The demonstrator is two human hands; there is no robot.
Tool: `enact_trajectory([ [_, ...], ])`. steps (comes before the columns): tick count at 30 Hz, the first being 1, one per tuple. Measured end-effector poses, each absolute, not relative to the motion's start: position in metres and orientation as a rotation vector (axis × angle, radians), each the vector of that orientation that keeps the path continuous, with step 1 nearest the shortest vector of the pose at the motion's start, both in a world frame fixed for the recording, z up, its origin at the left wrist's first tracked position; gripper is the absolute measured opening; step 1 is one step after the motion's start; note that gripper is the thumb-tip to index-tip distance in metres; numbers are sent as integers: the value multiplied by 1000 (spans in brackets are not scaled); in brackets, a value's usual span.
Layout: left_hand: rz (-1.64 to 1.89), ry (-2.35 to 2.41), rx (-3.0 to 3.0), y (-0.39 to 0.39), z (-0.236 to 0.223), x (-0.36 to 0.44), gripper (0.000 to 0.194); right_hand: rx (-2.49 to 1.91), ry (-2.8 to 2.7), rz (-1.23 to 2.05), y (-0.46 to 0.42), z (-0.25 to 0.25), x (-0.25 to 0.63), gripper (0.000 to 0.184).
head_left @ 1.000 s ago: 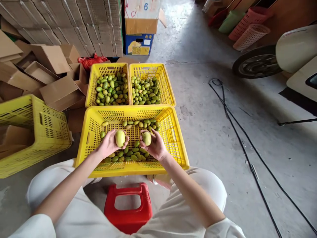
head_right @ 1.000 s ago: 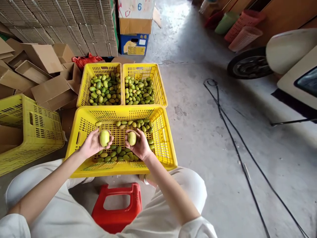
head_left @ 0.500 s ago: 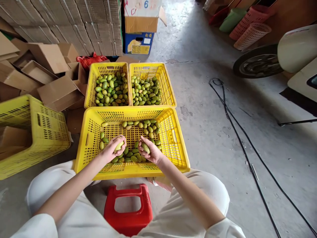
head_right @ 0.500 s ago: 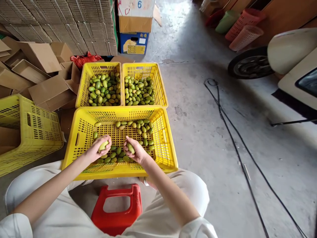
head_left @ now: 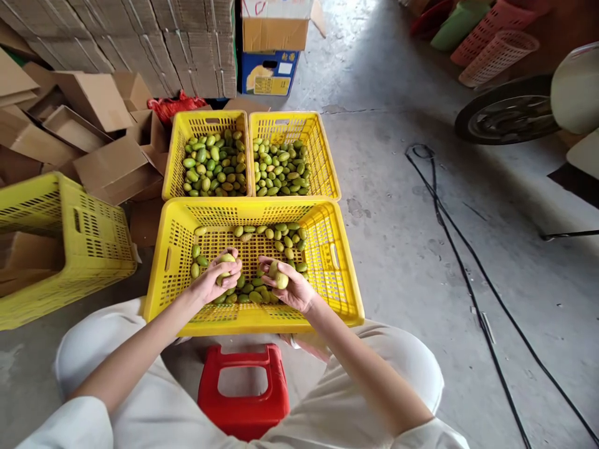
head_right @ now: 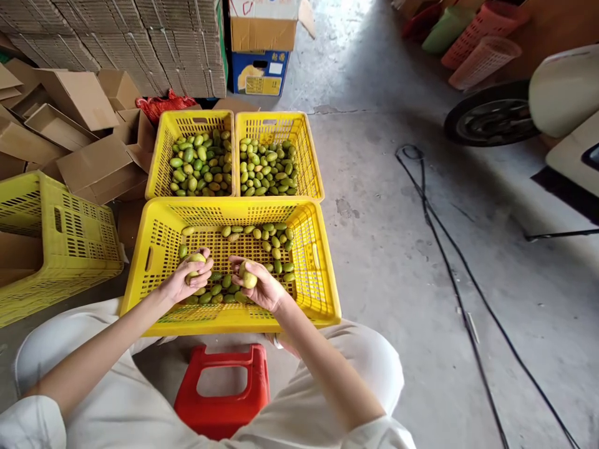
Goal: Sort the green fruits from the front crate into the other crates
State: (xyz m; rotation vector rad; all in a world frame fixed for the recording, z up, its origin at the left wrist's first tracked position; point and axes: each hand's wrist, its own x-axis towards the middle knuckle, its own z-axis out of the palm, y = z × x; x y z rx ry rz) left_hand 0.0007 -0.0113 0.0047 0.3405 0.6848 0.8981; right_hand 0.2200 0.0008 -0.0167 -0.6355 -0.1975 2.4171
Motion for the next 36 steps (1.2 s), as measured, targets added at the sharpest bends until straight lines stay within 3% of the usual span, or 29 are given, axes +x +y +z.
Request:
enact_trajectory([
  [4,798,793,394,-13,-1,5,27,-735,-156,2438,-3,-27,216,25],
  [8,784,854,331,-13,-4,11,40,-818,-80,2408,0,-36,215,32],
  [13,856,836,208,-9,2,9,25,-793,-60,2304,6,-21,217,23],
  [23,880,905,312,-10,-9,4,30,-777,-148,2242,4,-27,217,32],
  [29,852,975,160,-5,-15,2,36,-865,-179,2371,5,-37,216,37],
  [33,879,951,63,-1,-6,1,22,-844,-116,2271,9,-27,216,19],
  [36,864,914,156,-1,-4,0,18,-844,-115,2235,10,-20,216,22],
])
